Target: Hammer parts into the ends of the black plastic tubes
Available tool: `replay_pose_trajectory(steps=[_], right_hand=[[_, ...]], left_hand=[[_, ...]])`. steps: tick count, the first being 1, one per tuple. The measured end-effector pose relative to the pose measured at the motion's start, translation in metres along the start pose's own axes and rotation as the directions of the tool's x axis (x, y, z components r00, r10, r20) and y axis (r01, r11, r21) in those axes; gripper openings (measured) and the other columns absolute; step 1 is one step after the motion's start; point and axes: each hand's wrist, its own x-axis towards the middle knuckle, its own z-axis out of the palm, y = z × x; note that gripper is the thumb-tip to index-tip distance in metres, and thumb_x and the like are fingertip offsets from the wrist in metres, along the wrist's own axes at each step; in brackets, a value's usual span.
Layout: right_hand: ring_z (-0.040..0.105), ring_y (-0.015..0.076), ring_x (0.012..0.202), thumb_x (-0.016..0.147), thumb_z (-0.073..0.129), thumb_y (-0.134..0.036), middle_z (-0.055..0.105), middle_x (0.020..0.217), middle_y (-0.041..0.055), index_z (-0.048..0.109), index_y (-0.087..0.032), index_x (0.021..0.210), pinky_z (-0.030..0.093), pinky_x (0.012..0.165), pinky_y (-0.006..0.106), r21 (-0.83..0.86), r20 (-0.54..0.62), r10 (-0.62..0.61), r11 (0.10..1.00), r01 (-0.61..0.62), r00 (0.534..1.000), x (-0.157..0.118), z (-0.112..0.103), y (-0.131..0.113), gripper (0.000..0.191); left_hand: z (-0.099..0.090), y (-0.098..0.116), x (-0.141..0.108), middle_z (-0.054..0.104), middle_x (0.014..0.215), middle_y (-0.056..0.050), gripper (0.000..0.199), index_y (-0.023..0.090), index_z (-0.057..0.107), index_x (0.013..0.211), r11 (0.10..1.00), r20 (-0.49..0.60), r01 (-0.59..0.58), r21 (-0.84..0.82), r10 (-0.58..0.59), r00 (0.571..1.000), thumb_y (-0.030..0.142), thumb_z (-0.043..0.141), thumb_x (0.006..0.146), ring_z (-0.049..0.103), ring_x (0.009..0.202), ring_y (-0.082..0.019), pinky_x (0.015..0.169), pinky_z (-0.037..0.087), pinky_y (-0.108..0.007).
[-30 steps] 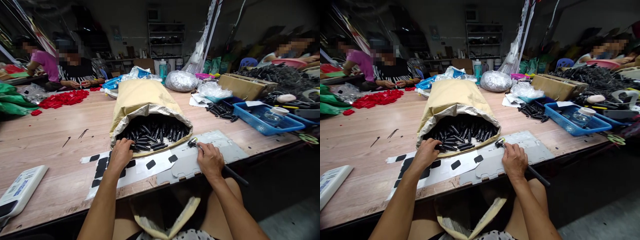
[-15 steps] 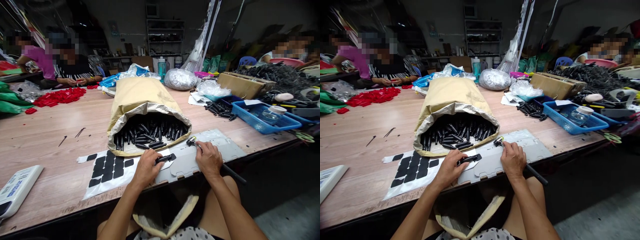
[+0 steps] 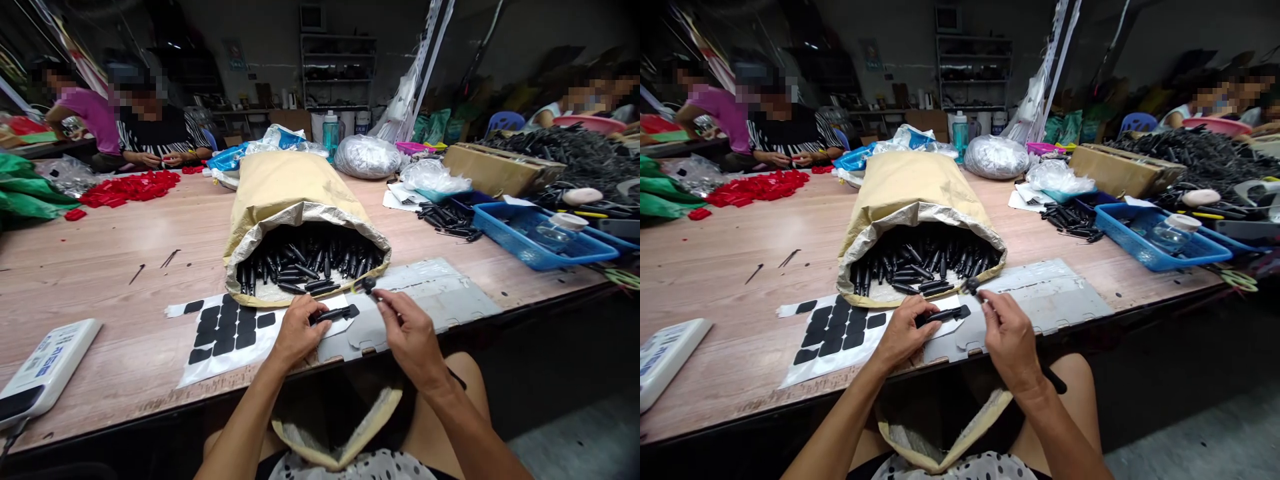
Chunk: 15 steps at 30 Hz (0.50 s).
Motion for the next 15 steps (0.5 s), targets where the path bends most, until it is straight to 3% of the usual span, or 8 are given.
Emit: replay_pose_trajectory(steps=[4,9,12,15], right_hand=[[0.065,0.0183,0.094,0.101,0.045,-0.021,0.070,0.098,0.0059,0.068,-0.025,0.123,0.053,0.087,0.032,0.005,0.141,-0.077,0.997,0.078,0.987,-0.011,0.016,-0.023,0.032],[0.063,0.0186,0.093,0.099,0.044,-0.014,0.067,0.094,0.0056,0.065,-0.028,0.131,0.052,0.084,0.032,-0.064,0.108,-0.172,0.982,0.180,0.979,-0.022,0.031,-0.023,0.041],[0.062,0.0176,0.090,0.098,0.043,-0.011,0.066,0.090,0.0044,0.066,-0.028,0.129,0.051,0.080,0.028,-0.139,0.169,-0.151,0.975,0.175,0.974,-0.024,0.036,-0.021,0.042],[0.061,0.0168,0.088,0.099,0.044,-0.012,0.065,0.088,0.0037,0.068,-0.027,0.126,0.050,0.081,0.027,-0.167,0.162,-0.121,0.975,0.148,0.979,-0.022,0.033,-0.021,0.039]], left_hand=[[0.001,-0.006,0.000,0.060,0.081,-0.002,0.017,0.023,0.076,0.092,1.000,-0.001,-0.008,-0.016,0.008,1.000,0.015,0.071,0.078,0.054,0.090,-0.023,0.081,0.043,-0.035],[0.002,-0.011,0.000,0.059,0.082,-0.002,0.011,0.022,0.075,0.087,0.999,-0.005,-0.035,-0.037,0.035,0.999,0.015,0.072,0.079,0.054,0.089,-0.022,0.080,0.042,-0.034],[0.001,-0.008,0.000,0.056,0.078,-0.001,0.009,0.021,0.073,0.079,1.000,-0.014,-0.015,-0.025,0.014,1.000,0.012,0.072,0.078,0.053,0.088,-0.021,0.078,0.041,-0.033],[0.002,-0.008,0.000,0.057,0.079,-0.001,0.013,0.021,0.075,0.086,0.999,-0.012,-0.007,-0.034,0.006,1.000,0.012,0.072,0.077,0.053,0.088,-0.021,0.079,0.042,-0.033]])
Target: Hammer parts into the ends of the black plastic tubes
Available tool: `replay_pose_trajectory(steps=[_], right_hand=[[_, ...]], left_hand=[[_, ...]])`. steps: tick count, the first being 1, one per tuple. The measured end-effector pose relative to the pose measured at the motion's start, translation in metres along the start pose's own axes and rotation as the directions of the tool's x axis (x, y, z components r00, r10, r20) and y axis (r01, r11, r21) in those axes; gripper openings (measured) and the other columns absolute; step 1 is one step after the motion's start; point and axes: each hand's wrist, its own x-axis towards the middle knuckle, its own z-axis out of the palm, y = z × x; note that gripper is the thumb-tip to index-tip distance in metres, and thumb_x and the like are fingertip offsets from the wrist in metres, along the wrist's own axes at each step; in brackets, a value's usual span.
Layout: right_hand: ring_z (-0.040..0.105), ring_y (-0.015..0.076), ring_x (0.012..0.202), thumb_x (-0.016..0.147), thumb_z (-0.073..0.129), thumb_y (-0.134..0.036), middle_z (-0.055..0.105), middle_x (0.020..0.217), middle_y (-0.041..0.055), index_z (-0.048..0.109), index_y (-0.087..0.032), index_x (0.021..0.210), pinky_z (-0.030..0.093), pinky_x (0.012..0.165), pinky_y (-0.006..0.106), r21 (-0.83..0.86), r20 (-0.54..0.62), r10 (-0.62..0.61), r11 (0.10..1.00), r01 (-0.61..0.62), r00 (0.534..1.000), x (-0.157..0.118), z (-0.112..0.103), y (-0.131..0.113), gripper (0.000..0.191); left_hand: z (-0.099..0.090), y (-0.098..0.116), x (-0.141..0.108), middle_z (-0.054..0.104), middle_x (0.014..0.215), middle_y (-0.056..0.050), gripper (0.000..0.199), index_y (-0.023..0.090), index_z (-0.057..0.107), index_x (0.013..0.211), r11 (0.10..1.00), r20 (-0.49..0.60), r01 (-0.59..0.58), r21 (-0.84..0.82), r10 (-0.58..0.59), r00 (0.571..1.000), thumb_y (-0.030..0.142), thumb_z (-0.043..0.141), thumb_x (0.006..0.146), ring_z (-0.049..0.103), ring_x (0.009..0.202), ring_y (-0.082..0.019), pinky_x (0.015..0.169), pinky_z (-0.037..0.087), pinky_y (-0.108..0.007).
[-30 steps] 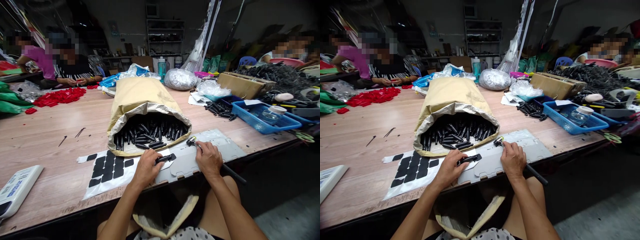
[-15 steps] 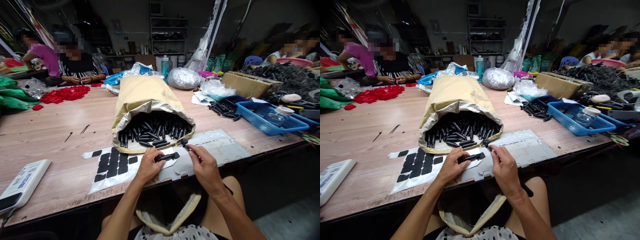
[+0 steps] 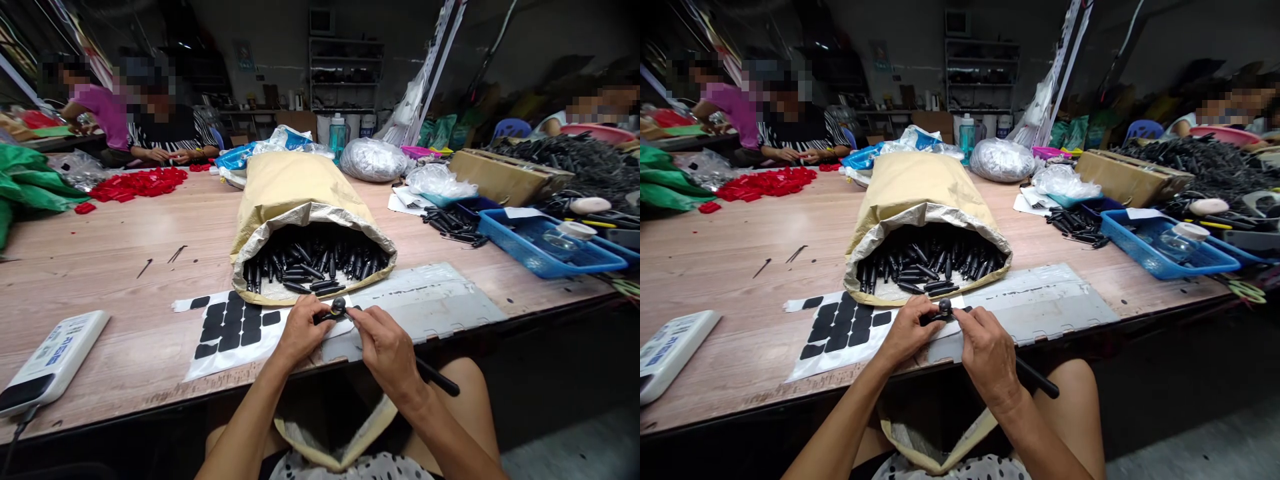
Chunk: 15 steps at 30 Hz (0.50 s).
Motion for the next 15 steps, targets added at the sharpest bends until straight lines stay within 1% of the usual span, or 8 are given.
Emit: replay_pose_trajectory(steps=[3,4,8,10,13,15], right_hand=[[0.061,0.0167,0.089,0.100,0.045,-0.014,0.066,0.092,0.0046,0.068,-0.025,0.127,0.049,0.084,0.028,0.025,-0.087,0.013,1.000,-0.010,0.996,0.000,-0.005,0.002,0.037],[0.061,0.0167,0.089,0.100,0.045,-0.014,0.067,0.093,0.0048,0.067,-0.025,0.127,0.049,0.084,0.028,0.026,-0.097,0.015,1.000,-0.012,0.995,0.000,-0.005,0.003,0.037],[0.063,0.0168,0.088,0.101,0.042,-0.014,0.067,0.090,0.0040,0.068,-0.027,0.127,0.049,0.083,0.027,0.009,-0.031,0.030,1.000,-0.030,0.999,-0.003,-0.003,0.006,0.039],[0.064,0.0170,0.090,0.101,0.042,-0.017,0.068,0.093,0.0042,0.069,-0.027,0.125,0.049,0.084,0.027,0.011,-0.047,0.048,0.999,-0.048,0.998,-0.002,-0.005,0.010,0.037],[0.064,0.0180,0.094,0.101,0.045,-0.023,0.070,0.099,0.0053,0.070,-0.026,0.124,0.048,0.086,0.029,-0.018,-0.128,0.091,0.995,-0.094,0.988,0.004,-0.016,0.022,0.034],[0.063,0.0193,0.094,0.100,0.047,-0.025,0.070,0.100,0.0060,0.071,-0.026,0.122,0.047,0.085,0.030,-0.090,-0.172,0.129,0.985,-0.146,0.977,0.007,-0.026,0.040,0.032]], left_hand=[[0.002,-0.002,0.000,0.059,0.081,-0.002,0.016,0.021,0.076,0.090,1.000,0.001,-0.004,-0.014,0.004,1.000,0.013,0.072,0.078,0.054,0.090,-0.021,0.081,0.042,-0.034],[0.002,-0.003,0.000,0.059,0.081,-0.002,0.016,0.021,0.076,0.090,1.000,-0.002,-0.004,-0.012,0.004,1.000,0.013,0.072,0.078,0.054,0.090,-0.022,0.081,0.042,-0.034],[0.002,-0.002,0.000,0.059,0.081,-0.002,0.016,0.022,0.076,0.090,1.000,-0.009,0.002,-0.001,-0.002,1.000,0.014,0.071,0.077,0.054,0.090,-0.022,0.080,0.043,-0.034],[0.001,0.000,0.000,0.060,0.081,-0.002,0.018,0.022,0.076,0.090,1.000,-0.009,0.003,0.010,-0.003,1.000,0.013,0.070,0.076,0.055,0.090,-0.022,0.080,0.044,-0.034],[0.000,0.001,0.000,0.060,0.081,-0.002,0.023,0.022,0.075,0.089,0.999,-0.008,-0.006,0.037,0.006,1.000,0.009,0.067,0.072,0.054,0.089,-0.022,0.080,0.045,-0.035],[0.001,0.000,0.000,0.060,0.081,-0.002,0.026,0.022,0.074,0.090,0.999,-0.009,-0.010,0.048,0.011,1.000,0.007,0.065,0.071,0.055,0.089,-0.022,0.081,0.045,-0.035]])
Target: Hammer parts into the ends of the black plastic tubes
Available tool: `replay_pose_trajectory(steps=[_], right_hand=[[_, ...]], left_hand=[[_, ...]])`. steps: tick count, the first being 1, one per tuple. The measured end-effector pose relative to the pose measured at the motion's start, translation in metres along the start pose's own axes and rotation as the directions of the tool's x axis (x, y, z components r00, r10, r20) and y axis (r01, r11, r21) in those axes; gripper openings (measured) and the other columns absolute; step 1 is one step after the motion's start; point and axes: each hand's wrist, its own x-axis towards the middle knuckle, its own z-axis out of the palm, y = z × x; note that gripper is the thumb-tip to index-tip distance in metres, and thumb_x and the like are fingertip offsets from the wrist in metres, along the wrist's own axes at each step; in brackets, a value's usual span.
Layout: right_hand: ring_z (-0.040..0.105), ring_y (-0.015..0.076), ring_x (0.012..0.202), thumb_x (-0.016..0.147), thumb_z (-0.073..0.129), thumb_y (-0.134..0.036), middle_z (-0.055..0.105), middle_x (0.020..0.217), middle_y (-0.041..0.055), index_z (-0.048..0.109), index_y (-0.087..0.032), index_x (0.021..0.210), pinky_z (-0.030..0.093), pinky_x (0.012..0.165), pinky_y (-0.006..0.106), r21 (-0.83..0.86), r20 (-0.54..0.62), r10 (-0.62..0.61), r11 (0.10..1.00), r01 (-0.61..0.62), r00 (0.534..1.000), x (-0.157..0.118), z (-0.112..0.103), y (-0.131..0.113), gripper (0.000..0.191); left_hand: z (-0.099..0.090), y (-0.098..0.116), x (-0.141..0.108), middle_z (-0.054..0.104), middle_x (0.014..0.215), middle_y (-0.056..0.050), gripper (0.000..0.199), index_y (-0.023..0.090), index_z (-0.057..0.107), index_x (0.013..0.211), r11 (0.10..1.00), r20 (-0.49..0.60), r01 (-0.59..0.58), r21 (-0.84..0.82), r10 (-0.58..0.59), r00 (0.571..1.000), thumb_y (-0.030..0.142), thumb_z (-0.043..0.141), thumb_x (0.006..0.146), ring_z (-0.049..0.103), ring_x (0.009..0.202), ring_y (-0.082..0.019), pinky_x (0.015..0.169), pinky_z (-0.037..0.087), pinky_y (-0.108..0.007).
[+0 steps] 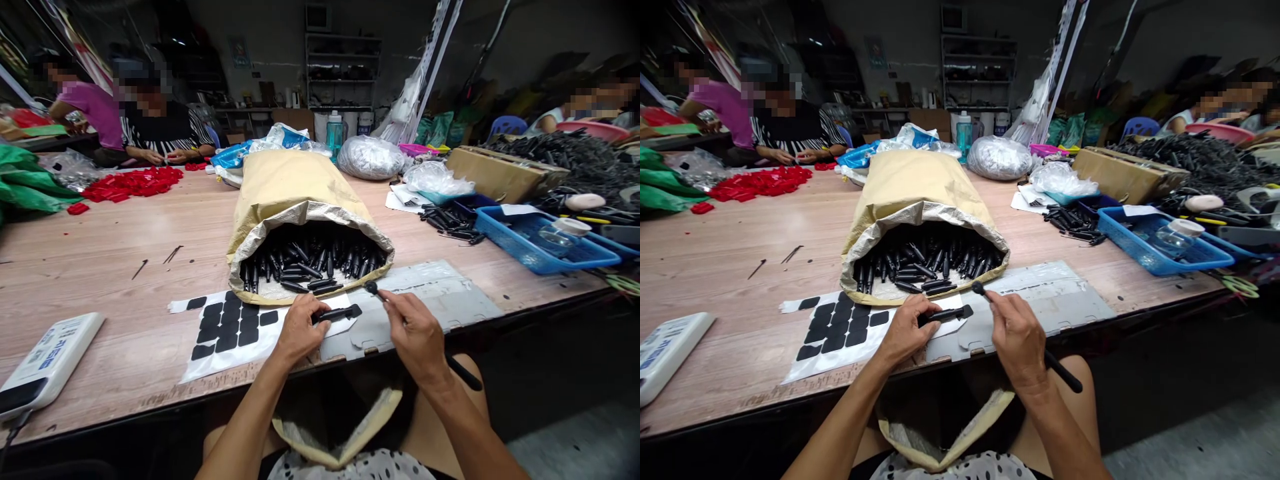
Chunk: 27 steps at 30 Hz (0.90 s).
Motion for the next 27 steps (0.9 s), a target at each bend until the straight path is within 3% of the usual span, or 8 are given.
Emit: replay_pose_trajectory(steps=[5,9,17,27], right_hand=[[0.057,0.0212,0.089,0.093,0.054,-0.022,0.069,0.093,0.0068,0.075,-0.023,0.110,0.039,0.079,0.032,-0.297,-0.088,0.121,0.944,-0.142,0.989,0.017,-0.006,0.059,0.027],[0.051,0.0197,0.082,0.090,0.057,-0.019,0.067,0.092,0.0071,0.077,-0.022,0.107,0.032,0.072,0.033,-0.427,-0.086,0.187,0.880,-0.206,0.979,0.026,0.001,0.085,0.026],[0.046,0.0190,0.083,0.092,0.059,-0.021,0.064,0.094,0.0068,0.073,-0.023,0.113,0.023,0.070,0.033,-0.470,-0.110,0.191,0.855,-0.220,0.975,0.027,0.012,0.085,0.026],[0.046,0.0193,0.084,0.093,0.059,-0.024,0.065,0.096,0.0059,0.073,-0.024,0.114,0.022,0.070,0.033,-0.479,-0.116,0.192,0.849,-0.224,0.975,0.026,0.012,0.086,0.025]], left_hand=[[0.002,-0.003,-0.001,0.060,0.084,-0.001,0.033,0.022,0.069,0.097,1.000,-0.021,-0.020,-0.007,0.020,1.000,0.007,0.063,0.068,0.055,0.090,-0.023,0.084,0.046,-0.037],[0.002,-0.001,0.000,0.060,0.084,-0.001,0.025,0.021,0.067,0.091,1.000,-0.016,-0.001,0.001,0.001,1.000,0.007,0.064,0.070,0.055,0.088,-0.022,0.082,0.045,-0.036],[0.000,0.002,0.000,0.061,0.084,-0.002,0.018,0.022,0.069,0.091,1.000,0.005,0.019,0.001,-0.019,1.000,0.012,0.067,0.076,0.055,0.090,-0.023,0.081,0.045,-0.036],[0.002,0.000,-0.001,0.062,0.088,-0.004,0.013,0.022,0.070,0.097,0.999,0.025,-0.009,0.047,0.008,1.000,0.021,0.062,0.087,0.054,0.094,-0.024,0.086,0.043,-0.038]])
